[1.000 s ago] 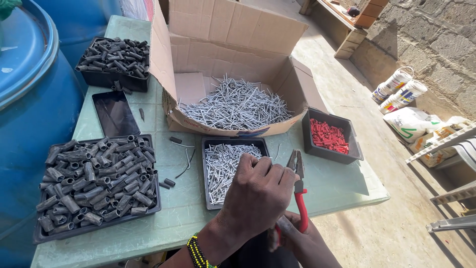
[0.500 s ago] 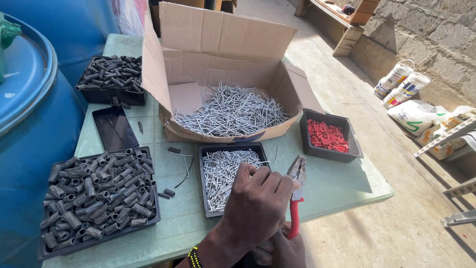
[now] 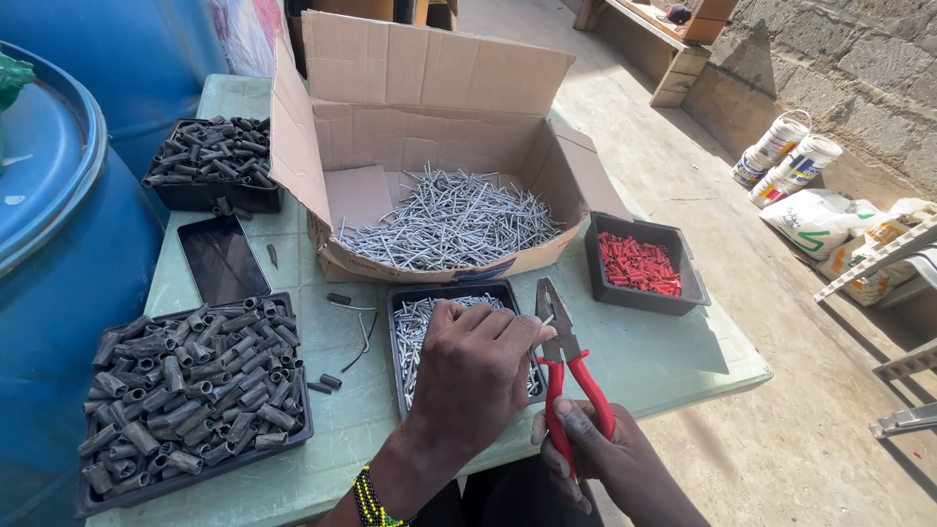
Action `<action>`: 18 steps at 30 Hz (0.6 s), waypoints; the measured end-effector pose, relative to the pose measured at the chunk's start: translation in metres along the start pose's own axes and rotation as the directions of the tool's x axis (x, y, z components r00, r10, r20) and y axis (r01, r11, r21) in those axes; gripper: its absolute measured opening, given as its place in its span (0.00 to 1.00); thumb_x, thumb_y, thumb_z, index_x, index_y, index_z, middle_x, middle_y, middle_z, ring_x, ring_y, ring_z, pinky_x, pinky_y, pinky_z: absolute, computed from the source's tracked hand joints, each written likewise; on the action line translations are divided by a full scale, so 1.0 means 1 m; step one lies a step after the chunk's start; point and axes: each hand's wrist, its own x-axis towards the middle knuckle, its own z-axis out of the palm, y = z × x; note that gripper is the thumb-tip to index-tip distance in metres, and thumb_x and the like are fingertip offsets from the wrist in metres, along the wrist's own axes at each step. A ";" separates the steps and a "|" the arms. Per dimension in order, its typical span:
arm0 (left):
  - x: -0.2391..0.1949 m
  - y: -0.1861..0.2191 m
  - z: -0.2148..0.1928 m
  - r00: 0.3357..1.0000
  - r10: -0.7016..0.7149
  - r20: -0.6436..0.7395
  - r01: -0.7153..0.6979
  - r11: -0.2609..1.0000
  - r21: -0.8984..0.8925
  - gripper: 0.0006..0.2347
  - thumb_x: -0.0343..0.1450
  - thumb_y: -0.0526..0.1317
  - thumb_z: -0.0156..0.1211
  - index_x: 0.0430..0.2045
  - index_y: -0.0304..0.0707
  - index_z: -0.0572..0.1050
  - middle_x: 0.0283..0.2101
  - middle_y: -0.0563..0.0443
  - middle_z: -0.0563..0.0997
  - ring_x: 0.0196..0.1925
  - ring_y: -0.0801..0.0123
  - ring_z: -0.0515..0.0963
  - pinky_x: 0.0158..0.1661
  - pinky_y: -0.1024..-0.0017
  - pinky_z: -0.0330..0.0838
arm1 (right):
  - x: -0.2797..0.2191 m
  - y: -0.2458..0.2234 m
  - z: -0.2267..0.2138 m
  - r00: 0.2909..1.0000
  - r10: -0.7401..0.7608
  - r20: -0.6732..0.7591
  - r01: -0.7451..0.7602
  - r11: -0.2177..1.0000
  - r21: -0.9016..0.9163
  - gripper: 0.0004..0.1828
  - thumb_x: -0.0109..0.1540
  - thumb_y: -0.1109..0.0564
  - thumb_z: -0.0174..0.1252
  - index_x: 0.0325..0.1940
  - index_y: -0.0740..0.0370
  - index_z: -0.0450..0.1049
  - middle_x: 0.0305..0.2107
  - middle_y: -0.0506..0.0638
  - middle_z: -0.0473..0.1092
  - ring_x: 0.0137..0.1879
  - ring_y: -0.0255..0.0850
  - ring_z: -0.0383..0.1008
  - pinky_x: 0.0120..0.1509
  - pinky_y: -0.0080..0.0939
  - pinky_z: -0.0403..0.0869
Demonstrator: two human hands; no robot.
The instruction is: Cutting or modifying metal fasteners one by one using a pair of pliers at a workbench.
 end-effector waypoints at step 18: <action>0.002 -0.022 -0.002 0.993 -0.117 0.021 0.115 0.991 0.070 0.10 0.78 0.41 0.53 0.25 0.46 0.76 0.19 0.59 0.73 0.23 0.64 0.71 0.31 0.60 0.58 | 0.016 -0.003 0.036 0.997 0.009 0.070 -0.037 0.917 0.398 0.33 0.63 0.47 0.48 0.58 0.82 0.73 0.41 0.79 0.79 0.32 0.68 0.80 0.27 0.58 0.79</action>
